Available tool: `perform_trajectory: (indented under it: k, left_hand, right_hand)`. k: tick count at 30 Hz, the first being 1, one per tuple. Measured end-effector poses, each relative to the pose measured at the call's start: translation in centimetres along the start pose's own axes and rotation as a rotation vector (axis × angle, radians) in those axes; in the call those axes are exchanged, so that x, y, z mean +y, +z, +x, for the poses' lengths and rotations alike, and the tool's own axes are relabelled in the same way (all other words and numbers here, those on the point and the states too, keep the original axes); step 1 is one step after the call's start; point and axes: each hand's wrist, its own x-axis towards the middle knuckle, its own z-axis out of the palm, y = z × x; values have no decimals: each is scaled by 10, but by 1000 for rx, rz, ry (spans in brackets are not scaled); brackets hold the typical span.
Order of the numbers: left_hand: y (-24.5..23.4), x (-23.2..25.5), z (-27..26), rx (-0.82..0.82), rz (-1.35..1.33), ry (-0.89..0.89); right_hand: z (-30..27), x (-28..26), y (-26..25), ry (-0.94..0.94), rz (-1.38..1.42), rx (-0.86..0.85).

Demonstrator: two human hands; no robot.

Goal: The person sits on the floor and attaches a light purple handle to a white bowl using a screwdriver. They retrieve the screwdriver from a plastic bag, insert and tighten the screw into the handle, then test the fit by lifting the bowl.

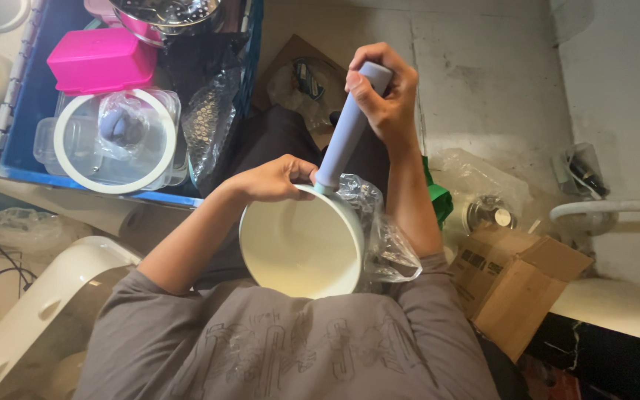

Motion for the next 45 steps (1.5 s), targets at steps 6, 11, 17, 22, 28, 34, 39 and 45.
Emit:
perform_trajectory:
  k: [6,11,17,22,28,34,39,45]
  left_hand:
    - [9,22,3,-64,53,100]
    - [0,51,9,-54,467,331]
    - [-11,59,12,-58,323,240]
    - [-14,48,10,-36,289,188]
    - [-14,41,1,-141,87,219]
    - [-13,39,-6,-169,47,196]
    - [-13,41,-10,-140,67,187]
    - [-13,46,-12,-117,178,153]
  right_hand:
    - [-6,-42,7,-54,-101,115]
    - [-8,-95,5,-226,-451,112]
    - [18,-109,23,-315,-582,113]
    - [27,-100,28,-226,-581,101]
    - [26,-102,30,-269,-530,-5]
    - [16,-110,38,-292,-590,13]
    - [18,-115,41,-290,-612,-3]
    - [17,-116,42,-307,-645,1]
